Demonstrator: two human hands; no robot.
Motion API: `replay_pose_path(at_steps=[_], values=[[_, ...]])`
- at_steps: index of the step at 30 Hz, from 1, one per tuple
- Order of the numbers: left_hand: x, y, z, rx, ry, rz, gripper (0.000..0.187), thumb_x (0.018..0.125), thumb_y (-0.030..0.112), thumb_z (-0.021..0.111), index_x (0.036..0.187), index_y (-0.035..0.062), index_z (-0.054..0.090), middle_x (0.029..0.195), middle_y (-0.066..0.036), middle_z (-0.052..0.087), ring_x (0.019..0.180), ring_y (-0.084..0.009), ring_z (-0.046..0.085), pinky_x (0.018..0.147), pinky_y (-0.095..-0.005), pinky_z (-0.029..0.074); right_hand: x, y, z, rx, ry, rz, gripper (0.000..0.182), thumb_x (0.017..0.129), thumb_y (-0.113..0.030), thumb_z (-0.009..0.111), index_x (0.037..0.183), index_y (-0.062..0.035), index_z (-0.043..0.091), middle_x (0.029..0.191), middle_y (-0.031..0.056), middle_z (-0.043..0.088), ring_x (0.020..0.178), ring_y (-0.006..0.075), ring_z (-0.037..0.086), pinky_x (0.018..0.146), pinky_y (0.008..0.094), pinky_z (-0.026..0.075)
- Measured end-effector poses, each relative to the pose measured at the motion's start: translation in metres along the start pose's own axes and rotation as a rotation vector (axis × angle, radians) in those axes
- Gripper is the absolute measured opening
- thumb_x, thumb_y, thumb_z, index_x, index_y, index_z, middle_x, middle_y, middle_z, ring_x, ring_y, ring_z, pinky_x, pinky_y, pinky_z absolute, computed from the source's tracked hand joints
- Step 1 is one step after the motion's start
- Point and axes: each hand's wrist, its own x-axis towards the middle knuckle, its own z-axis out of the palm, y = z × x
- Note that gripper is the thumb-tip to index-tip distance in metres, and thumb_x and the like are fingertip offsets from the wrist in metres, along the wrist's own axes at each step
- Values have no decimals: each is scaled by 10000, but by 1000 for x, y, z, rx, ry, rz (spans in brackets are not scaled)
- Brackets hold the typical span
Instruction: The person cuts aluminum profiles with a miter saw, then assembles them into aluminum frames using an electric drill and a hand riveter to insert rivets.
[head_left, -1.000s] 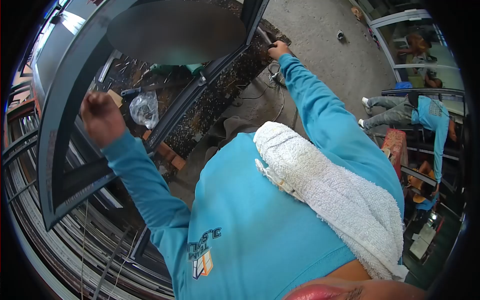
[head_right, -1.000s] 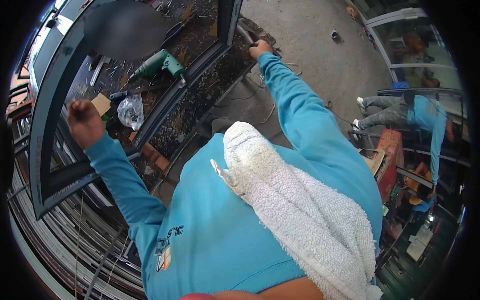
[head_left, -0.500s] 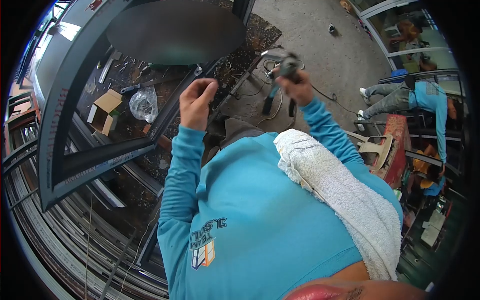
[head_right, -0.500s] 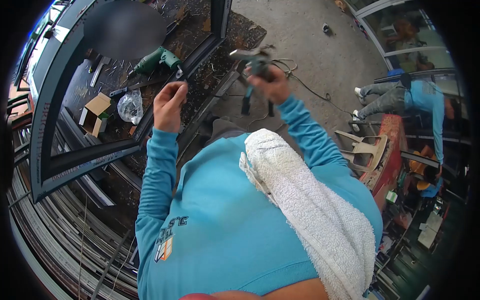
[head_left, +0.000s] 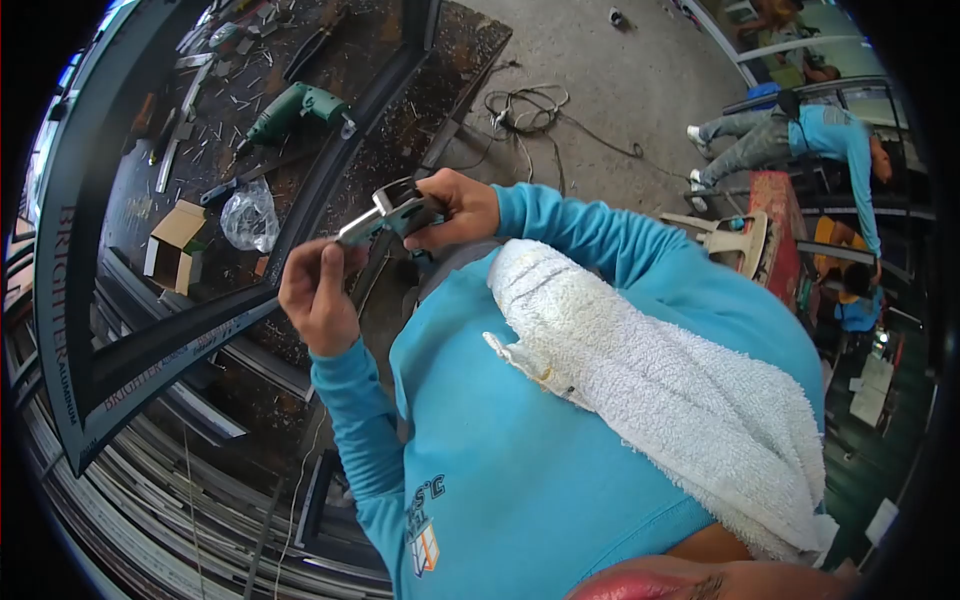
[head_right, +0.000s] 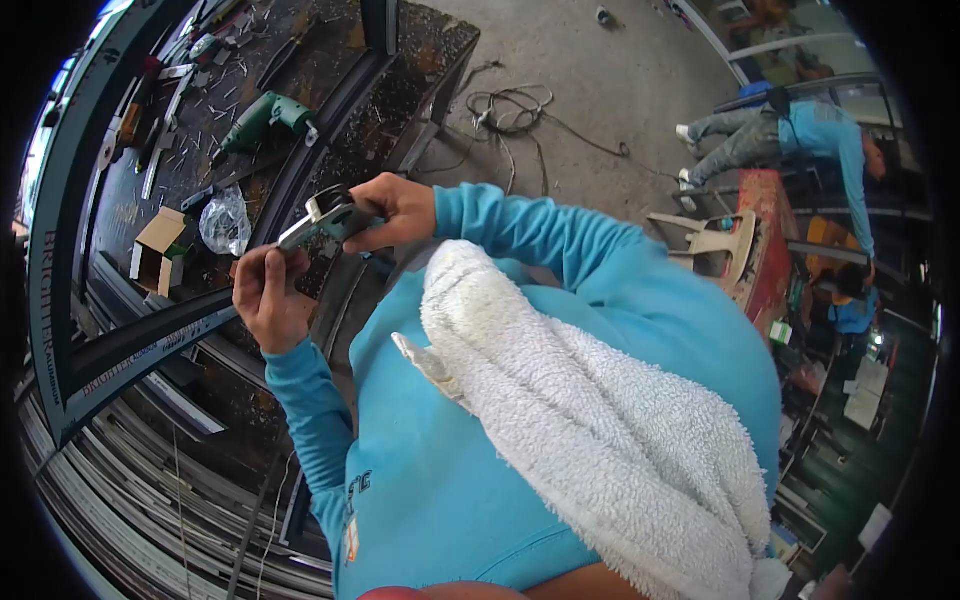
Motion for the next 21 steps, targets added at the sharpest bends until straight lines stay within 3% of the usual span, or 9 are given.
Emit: replay_pose_path(at_steps=[5,7,9,10,12,14,16,19,21], values=[[-40,12,-47,235,2,-143,151,893,89,648,949,-31,576,806,-131,671,679,-165,654,627,-263,542,21,12,10,-308,-279,-29,298,793,-79,717,1074,-49,624,803,58,662,669,122,599,618,280,471],[-52,10,-54,144,12,-254,182,941,180,588,996,10,550,706,-74,616,558,-107,562,532,-209,467,27,26,22,-301,-284,-119,351,742,-86,724,1076,-57,621,824,108,665,728,279,649,643,341,497],[-64,0,-64,-123,30,-343,208,970,233,541,1027,34,540,644,-39,567,499,-81,493,490,-192,418,34,48,35,-291,-340,-171,387,729,-88,717,1098,-51,603,841,105,668,765,305,654,651,380,501],[-68,-11,-70,-62,43,-328,309,1004,347,441,1056,58,536,654,-12,527,500,-64,437,464,-180,355,37,53,44,-319,-362,-172,401,724,-92,716,1104,-48,595,849,111,668,775,316,651,658,394,501],[-68,-14,-56,-21,269,-385,354,1010,383,404,1047,56,536,700,-14,538,529,-72,458,470,-189,361,43,58,56,-395,-419,-167,429,713,-100,714,1116,-42,579,864,123,669,795,340,646,671,422,501],[-69,-16,-56,106,349,-438,421,1010,451,354,1012,76,545,785,-18,555,577,-91,487,489,-208,376,54,49,56,-722,-534,24,453,697,-107,716,1120,-38,570,865,142,666,814,346,643,692,435,498],[-74,-34,-65,-68,358,-613,414,1004,458,373,997,84,549,795,-27,564,576,-107,492,498,-225,392,66,51,57,-947,-669,184,458,670,-111,710,1100,-30,577,855,178,657,848,369,628,745,447,491],[-70,-62,-93,-461,293,-745,427,989,485,396,972,86,547,831,-46,586,607,-135,518,542,-250,436,75,89,45,-481,-708,47,435,662,-111,694,1075,-22,588,836,183,654,844,359,628,750,437,487],[-57,-66,-99,-775,274,-709,439,983,495,402,958,80,543,851,-50,588,641,-145,537,575,-253,455,89,104,39,-287,-665,154,379,681,-108,680,1034,-1,590,851,158,650,799,264,624,733,400,485]])
